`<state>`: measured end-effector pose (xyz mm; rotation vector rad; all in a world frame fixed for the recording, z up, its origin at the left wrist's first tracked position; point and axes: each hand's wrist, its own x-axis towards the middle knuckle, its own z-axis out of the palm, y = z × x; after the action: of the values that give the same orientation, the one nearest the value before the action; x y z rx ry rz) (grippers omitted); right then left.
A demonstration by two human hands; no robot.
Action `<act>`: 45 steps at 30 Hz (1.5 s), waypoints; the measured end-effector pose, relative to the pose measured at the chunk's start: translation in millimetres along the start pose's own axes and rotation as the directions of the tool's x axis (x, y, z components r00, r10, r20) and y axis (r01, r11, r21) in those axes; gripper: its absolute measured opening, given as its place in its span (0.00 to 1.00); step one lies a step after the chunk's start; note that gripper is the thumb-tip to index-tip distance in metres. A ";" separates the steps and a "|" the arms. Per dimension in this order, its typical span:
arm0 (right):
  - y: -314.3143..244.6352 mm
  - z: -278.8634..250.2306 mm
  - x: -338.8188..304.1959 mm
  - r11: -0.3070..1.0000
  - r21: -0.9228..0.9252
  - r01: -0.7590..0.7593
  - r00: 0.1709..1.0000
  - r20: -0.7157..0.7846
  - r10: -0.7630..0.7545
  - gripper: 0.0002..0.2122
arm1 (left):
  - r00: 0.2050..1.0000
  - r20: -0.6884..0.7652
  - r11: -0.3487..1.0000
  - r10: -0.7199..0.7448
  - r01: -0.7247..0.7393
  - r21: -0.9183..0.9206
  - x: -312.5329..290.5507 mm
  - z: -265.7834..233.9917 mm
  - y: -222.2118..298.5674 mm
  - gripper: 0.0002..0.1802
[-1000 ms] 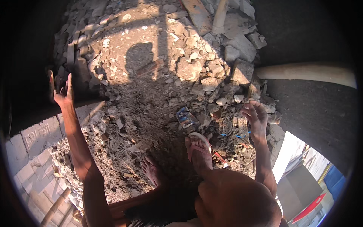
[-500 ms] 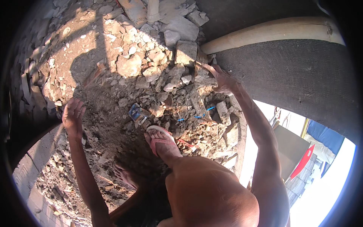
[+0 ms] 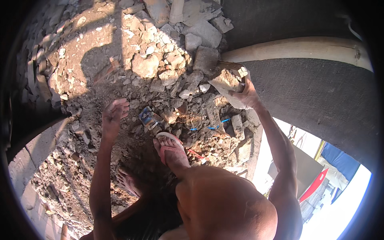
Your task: The person uses a hoe to dig into dirt and rubble, and subsequently uses their hands to move pieces of concrete and debris within a narrow excavation area.
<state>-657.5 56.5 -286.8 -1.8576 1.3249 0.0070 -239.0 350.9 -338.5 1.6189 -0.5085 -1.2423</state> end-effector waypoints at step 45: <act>-115.9 128.1 1.1 0.687 0.637 -0.350 0.874 0.486 -0.006 0.44 | 0.944 -0.043 0.699 -0.326 0.271 0.661 -296.5 -200.3 61.9 0.28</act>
<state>-510.3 146.2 -299.8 -0.9648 0.9633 0.0253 -160.2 648.8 -146.4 2.3373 -0.8275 -1.4658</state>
